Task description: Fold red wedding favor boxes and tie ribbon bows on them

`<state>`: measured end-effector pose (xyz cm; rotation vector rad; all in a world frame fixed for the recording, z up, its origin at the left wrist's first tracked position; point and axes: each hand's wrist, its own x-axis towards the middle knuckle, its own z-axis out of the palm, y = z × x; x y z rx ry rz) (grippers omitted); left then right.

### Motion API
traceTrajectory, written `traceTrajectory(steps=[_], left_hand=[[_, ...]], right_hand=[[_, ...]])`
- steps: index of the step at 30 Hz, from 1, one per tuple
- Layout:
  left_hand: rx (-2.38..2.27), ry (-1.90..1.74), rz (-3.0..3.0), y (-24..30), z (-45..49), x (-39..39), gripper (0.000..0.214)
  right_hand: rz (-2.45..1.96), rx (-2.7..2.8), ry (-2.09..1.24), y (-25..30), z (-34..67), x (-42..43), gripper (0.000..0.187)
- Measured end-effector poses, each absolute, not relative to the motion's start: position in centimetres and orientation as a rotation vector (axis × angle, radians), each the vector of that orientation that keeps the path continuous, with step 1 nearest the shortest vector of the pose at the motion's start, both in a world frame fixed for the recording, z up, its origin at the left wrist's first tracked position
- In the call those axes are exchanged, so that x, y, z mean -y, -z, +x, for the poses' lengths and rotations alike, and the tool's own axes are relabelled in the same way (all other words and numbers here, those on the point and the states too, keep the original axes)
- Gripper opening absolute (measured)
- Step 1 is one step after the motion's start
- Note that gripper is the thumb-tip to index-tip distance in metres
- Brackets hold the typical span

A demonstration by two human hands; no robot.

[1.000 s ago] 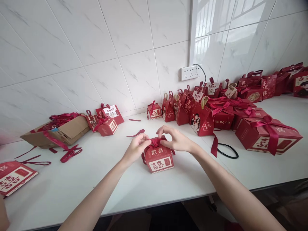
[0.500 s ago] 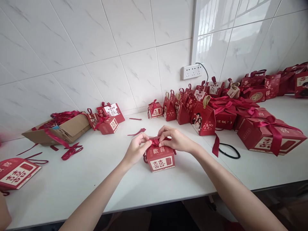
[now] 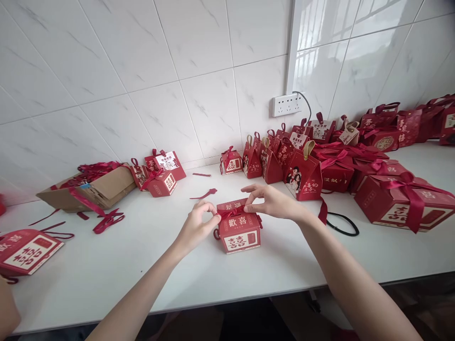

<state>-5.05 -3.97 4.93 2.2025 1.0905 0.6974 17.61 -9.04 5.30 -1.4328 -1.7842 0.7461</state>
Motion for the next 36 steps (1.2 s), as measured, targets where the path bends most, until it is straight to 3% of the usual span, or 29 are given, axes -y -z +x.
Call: traceTrajectory(steps=[10,19,36], left_hand=[[-1.106,-0.692,2.114,-4.5,-5.4,3.8,0.015],[-1.126,-0.721,2.069,-4.6,-4.5,4.3,0.03],[-1.063,-0.622,1.855,-3.3,-5.1,3.8,0.041]], right_hand=[[-1.483,1.914,-0.717,-5.1,18.3,9.3,0.01],[-1.485,1.923,-0.775,-4.9,18.1,9.2,0.037],[-1.581,1.879,-0.785,-5.3,18.7,9.4,0.023]])
